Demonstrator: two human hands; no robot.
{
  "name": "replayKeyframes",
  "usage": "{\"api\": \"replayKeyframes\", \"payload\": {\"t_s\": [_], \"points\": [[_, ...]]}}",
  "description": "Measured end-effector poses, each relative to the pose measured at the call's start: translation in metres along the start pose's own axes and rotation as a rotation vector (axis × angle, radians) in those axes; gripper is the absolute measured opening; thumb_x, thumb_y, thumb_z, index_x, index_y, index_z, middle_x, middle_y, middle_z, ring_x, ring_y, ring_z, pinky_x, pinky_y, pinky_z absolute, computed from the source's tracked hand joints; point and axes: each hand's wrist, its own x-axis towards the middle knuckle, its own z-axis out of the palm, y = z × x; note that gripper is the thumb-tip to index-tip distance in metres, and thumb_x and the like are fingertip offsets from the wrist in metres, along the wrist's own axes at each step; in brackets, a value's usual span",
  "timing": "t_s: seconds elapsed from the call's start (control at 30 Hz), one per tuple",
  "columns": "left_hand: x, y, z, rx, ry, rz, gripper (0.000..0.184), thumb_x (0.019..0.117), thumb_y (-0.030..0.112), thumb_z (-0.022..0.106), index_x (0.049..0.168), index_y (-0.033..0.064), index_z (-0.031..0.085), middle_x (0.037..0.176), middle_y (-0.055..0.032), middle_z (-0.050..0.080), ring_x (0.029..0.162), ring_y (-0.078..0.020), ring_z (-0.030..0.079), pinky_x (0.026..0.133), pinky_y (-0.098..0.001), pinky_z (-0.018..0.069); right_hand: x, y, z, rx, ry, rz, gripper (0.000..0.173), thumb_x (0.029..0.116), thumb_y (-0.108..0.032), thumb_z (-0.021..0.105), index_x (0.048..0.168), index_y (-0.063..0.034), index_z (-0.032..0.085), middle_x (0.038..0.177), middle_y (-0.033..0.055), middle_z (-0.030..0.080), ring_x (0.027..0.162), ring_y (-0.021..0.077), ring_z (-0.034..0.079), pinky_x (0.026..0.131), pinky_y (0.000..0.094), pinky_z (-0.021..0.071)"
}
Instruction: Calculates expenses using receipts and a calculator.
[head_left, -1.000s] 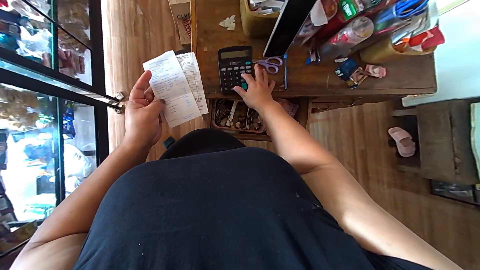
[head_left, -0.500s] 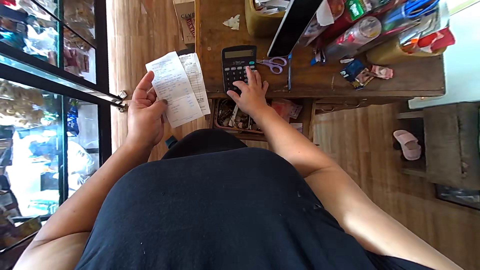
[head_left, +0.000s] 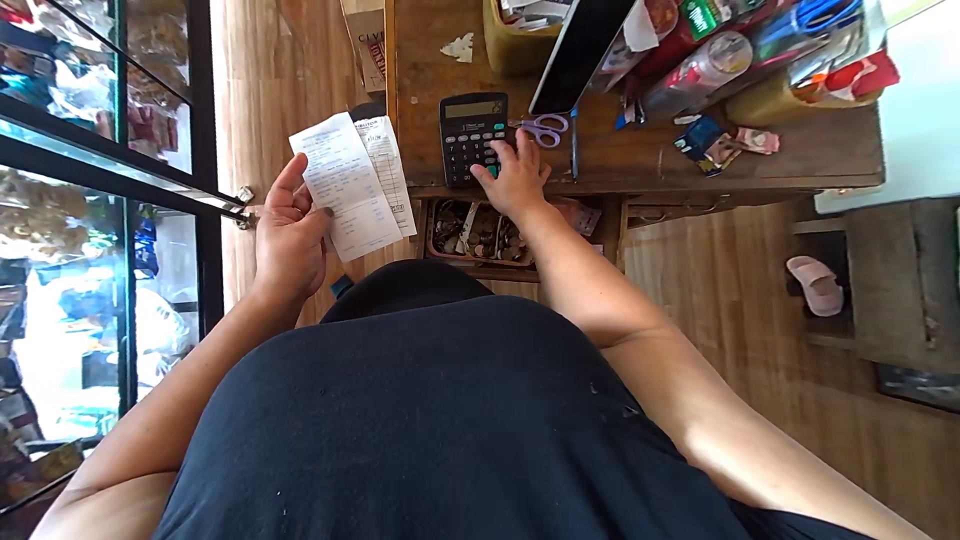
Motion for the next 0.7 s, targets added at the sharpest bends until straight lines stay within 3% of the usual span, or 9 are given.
{"api": "replayKeyframes", "payload": {"t_s": [0.27,0.7], "points": [[-0.002,-0.029,-0.008,0.035,0.057,-0.198,0.069,0.0938,-0.016,0.046,0.156,0.0069,0.029,0.126,-0.0090,0.067,0.101,-0.0163,0.073,0.085,-0.0355,0.0626,0.004,0.006,-0.006,-0.004,0.008,0.109,0.071,0.1010,-0.055,0.057,0.156,-0.0128,0.043,0.170,0.0200,0.017,0.156,0.0438,0.015,0.116,0.0739,0.0149],[0.000,-0.016,0.002,0.008,0.061,-0.184,0.068,0.0941,-0.016,0.046,0.156,0.0073,0.031,0.122,-0.0079,0.068,0.101,-0.0163,0.073,0.086,-0.0359,0.0626,0.000,0.012,0.001,-0.072,-0.017,0.039,0.063,0.1034,-0.054,0.052,0.151,-0.0130,0.050,0.169,0.0168,0.023,0.156,0.0439,0.017,0.115,0.0748,0.0171]]}}
